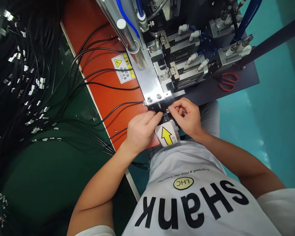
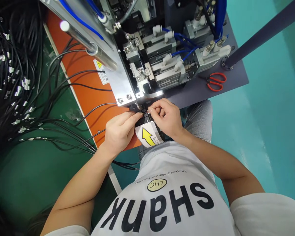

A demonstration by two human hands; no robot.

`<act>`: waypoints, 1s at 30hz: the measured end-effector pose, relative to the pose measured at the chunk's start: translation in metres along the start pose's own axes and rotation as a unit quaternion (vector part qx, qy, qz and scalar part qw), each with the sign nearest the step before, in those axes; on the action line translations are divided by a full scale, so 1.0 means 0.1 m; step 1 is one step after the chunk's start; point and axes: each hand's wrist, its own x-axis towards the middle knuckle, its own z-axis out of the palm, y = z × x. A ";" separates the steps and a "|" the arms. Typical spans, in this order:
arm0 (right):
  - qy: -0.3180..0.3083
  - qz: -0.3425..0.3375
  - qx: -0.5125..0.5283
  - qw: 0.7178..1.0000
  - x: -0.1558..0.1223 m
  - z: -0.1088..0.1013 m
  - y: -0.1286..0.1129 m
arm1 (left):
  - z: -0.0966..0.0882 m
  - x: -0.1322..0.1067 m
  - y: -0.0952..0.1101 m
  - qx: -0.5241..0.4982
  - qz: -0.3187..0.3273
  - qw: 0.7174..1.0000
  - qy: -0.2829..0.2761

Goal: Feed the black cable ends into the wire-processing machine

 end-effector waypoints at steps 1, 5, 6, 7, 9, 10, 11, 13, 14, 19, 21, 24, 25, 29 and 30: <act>-0.004 0.025 0.009 1.000 0.00 0.00 0.01 | -0.01 0.00 0.00 0.002 0.003 1.000 -0.002; -0.064 0.145 0.093 0.983 0.08 -0.03 0.05 | -0.04 0.02 0.00 0.017 0.013 1.000 -0.006; -0.089 0.170 0.108 0.975 0.10 -0.05 0.06 | -0.04 0.03 0.00 0.019 0.013 1.000 -0.008; -0.110 0.187 0.113 0.970 0.12 -0.07 0.06 | -0.05 0.04 0.00 0.018 0.012 1.000 -0.012; -0.123 0.177 0.096 0.972 0.12 -0.14 0.07 | -0.07 0.04 0.00 0.009 0.008 1.000 -0.022; -0.113 0.149 0.076 0.979 0.10 -0.17 0.07 | -0.07 0.05 0.00 0.001 0.005 1.000 -0.026; -0.098 0.108 0.052 0.988 0.06 -0.20 0.07 | -0.08 0.05 0.00 -0.007 0.001 1.000 -0.029; -0.084 0.015 -0.004 0.996 -0.02 -0.25 0.06 | -0.08 0.05 0.01 -0.020 -0.010 0.999 -0.030; -0.084 -0.025 -0.032 0.996 -0.06 -0.27 0.07 | -0.08 0.04 0.01 -0.025 -0.018 0.999 -0.028; -0.088 0.019 -0.013 0.996 -0.05 -0.27 0.10 | -0.09 0.04 0.07 -0.004 -0.037 0.999 0.006; -0.115 0.094 0.069 0.986 0.02 -0.23 0.11 | -0.09 0.03 0.11 0.025 -0.046 0.998 0.031; -0.146 0.159 0.142 0.966 0.11 -0.17 0.10 | -0.07 0.00 0.15 0.014 -0.055 0.998 0.031; -0.147 0.170 0.153 0.962 0.13 -0.15 0.09 | -0.06 -0.01 0.16 0.002 -0.054 0.998 0.024; -0.153 0.199 0.183 0.951 0.16 -0.12 0.07 | -0.01 -0.02 0.17 -0.036 -0.063 0.997 0.029; -0.157 0.209 0.193 0.946 0.17 -0.11 0.07 | -0.01 -0.03 0.17 -0.049 -0.068 0.996 0.033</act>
